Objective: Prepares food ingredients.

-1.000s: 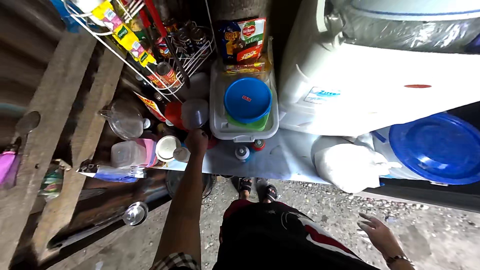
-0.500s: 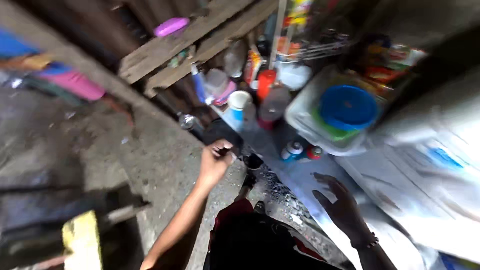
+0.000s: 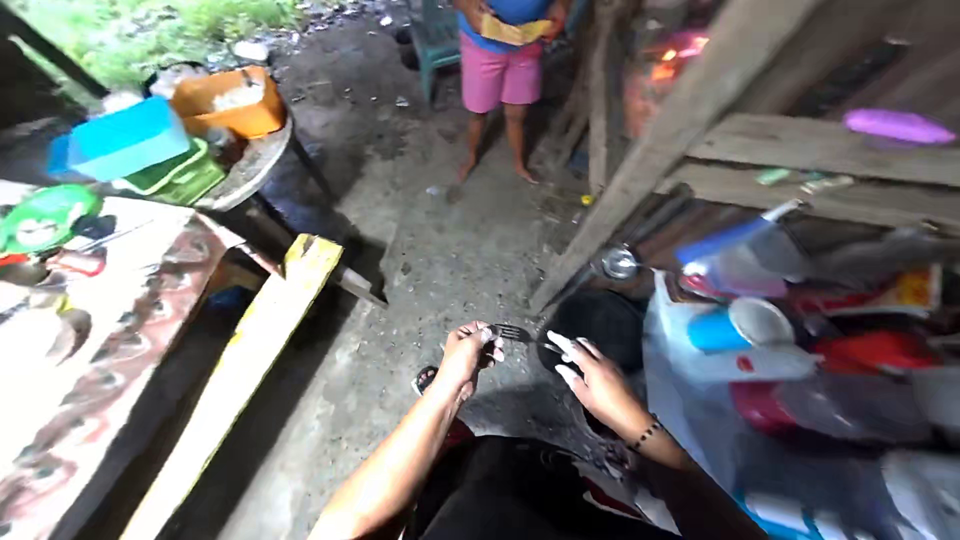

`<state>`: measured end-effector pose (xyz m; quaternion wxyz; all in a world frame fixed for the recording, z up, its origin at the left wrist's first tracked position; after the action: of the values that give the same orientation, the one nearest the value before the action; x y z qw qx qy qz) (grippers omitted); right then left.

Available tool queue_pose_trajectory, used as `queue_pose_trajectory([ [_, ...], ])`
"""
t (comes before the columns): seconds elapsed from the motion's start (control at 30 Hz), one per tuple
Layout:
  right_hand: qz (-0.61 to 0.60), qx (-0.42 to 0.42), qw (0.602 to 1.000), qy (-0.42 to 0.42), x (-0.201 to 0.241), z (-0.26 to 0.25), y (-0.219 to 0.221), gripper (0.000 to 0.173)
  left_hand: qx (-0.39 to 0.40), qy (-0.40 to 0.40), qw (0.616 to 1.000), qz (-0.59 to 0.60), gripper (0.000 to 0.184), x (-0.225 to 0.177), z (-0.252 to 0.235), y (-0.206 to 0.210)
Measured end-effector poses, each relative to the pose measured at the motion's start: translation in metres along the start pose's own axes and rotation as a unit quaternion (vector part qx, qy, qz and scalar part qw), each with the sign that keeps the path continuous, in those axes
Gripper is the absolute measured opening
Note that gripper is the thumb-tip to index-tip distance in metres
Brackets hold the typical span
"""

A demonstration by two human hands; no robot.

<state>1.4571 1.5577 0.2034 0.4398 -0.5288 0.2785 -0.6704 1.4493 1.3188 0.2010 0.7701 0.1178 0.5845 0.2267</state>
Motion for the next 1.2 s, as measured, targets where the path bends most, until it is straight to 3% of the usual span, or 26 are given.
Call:
queue_pose_trajectory([
  [0.1,-0.024,-0.012,0.999,-0.044,0.061,-0.070,0.023,0.034,-0.031,-0.008,0.999,-0.010,0.022,-0.033,-0.050,-0.060],
  [0.2,-0.032,0.016,0.998,-0.048,0.106,-0.136,0.039,0.033,0.026,-0.022,0.985,-0.170,0.032,-0.069,-0.100,-0.118],
  [0.33,-0.061,-0.014,0.998,0.021,0.127,-0.232,0.046,0.034,0.108,-0.009,0.870,-0.481,0.045,-0.122,-0.177,-0.191],
  [0.43,-0.035,-0.029,0.996,0.073,0.125,-0.296,0.031,0.036,0.119,-0.017,0.829,-0.546,0.038,-0.161,-0.236,-0.221],
  [0.6,0.024,-0.047,0.992,0.111,0.133,-0.416,0.000,0.038,0.098,-0.070,0.760,-0.638,0.048,-0.208,-0.349,-0.256],
  [0.73,0.036,-0.037,0.993,0.105,0.155,-0.552,-0.001,0.039,0.040,-0.090,0.778,-0.621,0.048,-0.228,-0.439,-0.312],
  [0.8,0.096,-0.016,0.993,0.069,0.188,-0.634,-0.006,0.039,-0.023,-0.119,0.788,-0.604,0.049,-0.237,-0.479,-0.347],
  [0.9,0.075,0.018,0.997,0.016,0.270,-0.737,-0.010,0.036,-0.077,-0.202,0.755,-0.619,0.051,-0.246,-0.505,-0.396],
  [1.07,0.013,0.079,0.996,-0.049,0.415,-0.885,-0.023,0.037,-0.075,-0.230,0.814,-0.528,0.050,-0.241,-0.545,-0.447],
  [1.2,0.007,0.073,0.994,-0.078,0.485,-0.998,-0.009,0.037,-0.084,-0.255,0.806,-0.528,0.048,-0.251,-0.630,-0.476],
])
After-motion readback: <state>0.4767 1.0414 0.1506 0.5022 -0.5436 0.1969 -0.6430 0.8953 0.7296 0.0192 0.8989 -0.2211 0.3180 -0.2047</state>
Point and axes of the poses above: each hand's wrist, its own z-axis away from the middle knuckle, its own y-axis out of the palm, x = y × z, the point moved 2 cm from there along -z, towards the middle knuckle, and after that the axes turned 15 degrees about y, right-handed, at the moved point
